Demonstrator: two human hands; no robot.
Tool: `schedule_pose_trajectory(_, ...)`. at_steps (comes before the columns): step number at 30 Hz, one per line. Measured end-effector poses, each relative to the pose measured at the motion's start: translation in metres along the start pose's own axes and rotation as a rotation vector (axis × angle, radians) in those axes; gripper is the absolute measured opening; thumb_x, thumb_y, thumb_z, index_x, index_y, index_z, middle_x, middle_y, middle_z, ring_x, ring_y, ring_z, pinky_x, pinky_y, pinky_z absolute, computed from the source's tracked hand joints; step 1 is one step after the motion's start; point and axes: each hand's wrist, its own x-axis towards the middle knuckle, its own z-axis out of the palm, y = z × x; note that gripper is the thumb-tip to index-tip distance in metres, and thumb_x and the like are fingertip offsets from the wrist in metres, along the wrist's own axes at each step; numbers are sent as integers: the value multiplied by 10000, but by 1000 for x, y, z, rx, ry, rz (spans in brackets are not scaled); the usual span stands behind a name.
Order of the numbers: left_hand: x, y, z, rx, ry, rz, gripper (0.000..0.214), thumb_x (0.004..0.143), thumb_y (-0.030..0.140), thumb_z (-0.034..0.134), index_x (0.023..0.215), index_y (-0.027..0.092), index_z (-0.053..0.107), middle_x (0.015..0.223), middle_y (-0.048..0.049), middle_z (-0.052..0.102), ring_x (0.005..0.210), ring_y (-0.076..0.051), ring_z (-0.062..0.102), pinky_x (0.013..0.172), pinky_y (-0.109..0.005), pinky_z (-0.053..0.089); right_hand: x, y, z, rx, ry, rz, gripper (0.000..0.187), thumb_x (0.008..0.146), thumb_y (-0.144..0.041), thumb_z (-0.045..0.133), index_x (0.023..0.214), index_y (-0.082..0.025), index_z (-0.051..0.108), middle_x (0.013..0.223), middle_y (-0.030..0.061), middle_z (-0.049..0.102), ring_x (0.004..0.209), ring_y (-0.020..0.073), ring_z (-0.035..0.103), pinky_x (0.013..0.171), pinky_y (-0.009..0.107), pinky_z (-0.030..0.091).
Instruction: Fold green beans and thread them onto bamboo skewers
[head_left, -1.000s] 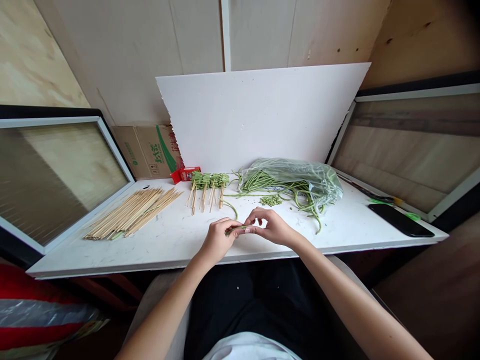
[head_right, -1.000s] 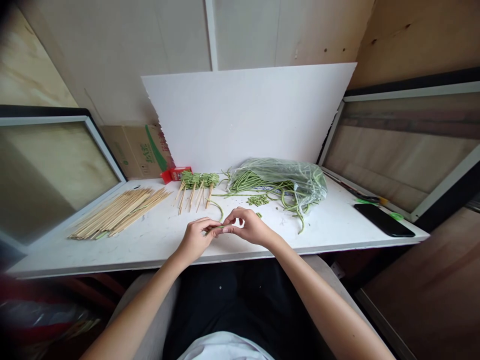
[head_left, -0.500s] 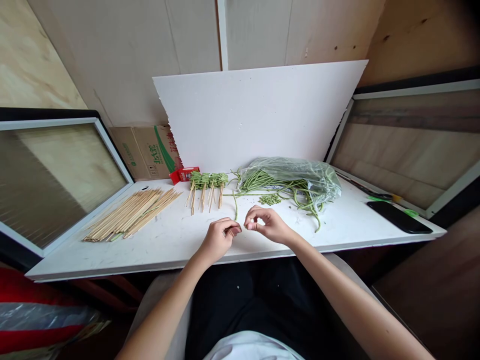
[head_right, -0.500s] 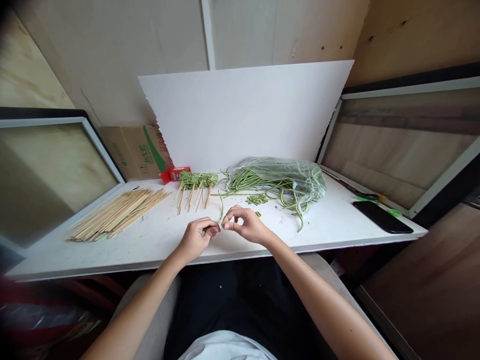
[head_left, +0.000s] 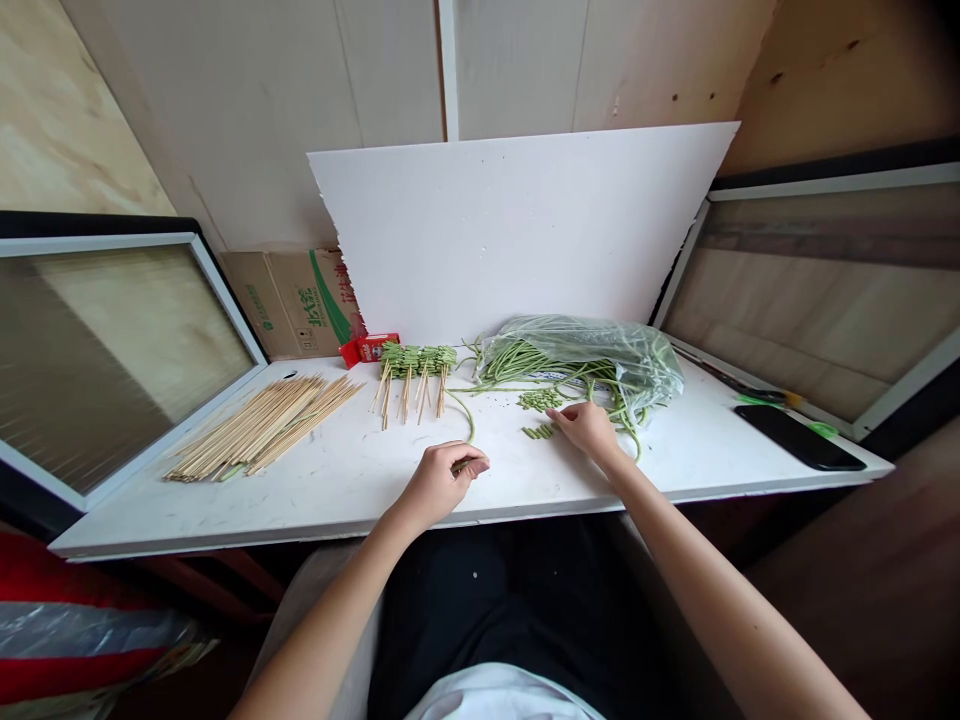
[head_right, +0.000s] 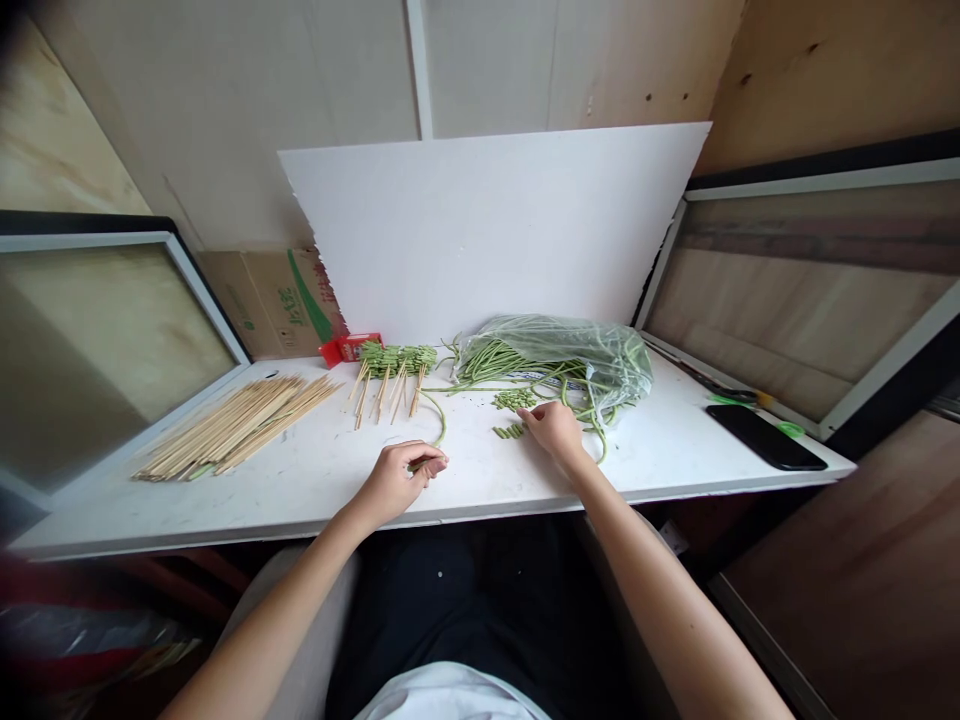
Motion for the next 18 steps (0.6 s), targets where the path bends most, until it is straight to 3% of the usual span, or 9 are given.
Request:
schedule_pose_trajectory(7, -1, -2, -2, 15, -34, 3, 225, 1000, 366, 687, 962, 185, 816, 895, -64, 779, 694, -143, 660, 672, -263, 523, 9, 3, -2, 310, -169, 31, 755, 1058, -684, 351, 826, -130, 809, 816, 165, 799, 709, 242, 726, 753, 330, 525)
schedule_pose_trajectory(10, -1, -5, -1, 46, -44, 14, 219, 992, 373, 704, 1011, 195, 829, 922, -72, 778, 736, -160, 667, 709, -278, 537, 8, 1, -6, 353, -129, 10, 794, 1047, -722, 329, 850, -124, 812, 858, 166, 805, 735, 247, 724, 759, 338, 533)
schedule_pose_trajectory(14, -1, -7, -2, 114, -4, 56, 255, 1050, 288, 584, 1102, 186, 812, 941, -78, 733, 804, -171, 680, 768, -289, 560, -5, -22, -16, 365, -78, -158, 775, 1032, -744, 358, 901, -142, 828, 904, 136, 809, 792, 246, 714, 770, 341, 531)
schedule_pose_trajectory(18, -1, -6, -2, 100, 14, 73, 325, 1061, 210, 502, 1268, 193, 752, 982, -83, 719, 855, -172, 704, 810, -296, 581, -35, -61, -28, 480, -351, -456, 614, 990, -704, 552, 951, -155, 824, 936, 114, 808, 817, 220, 720, 702, 295, 523)
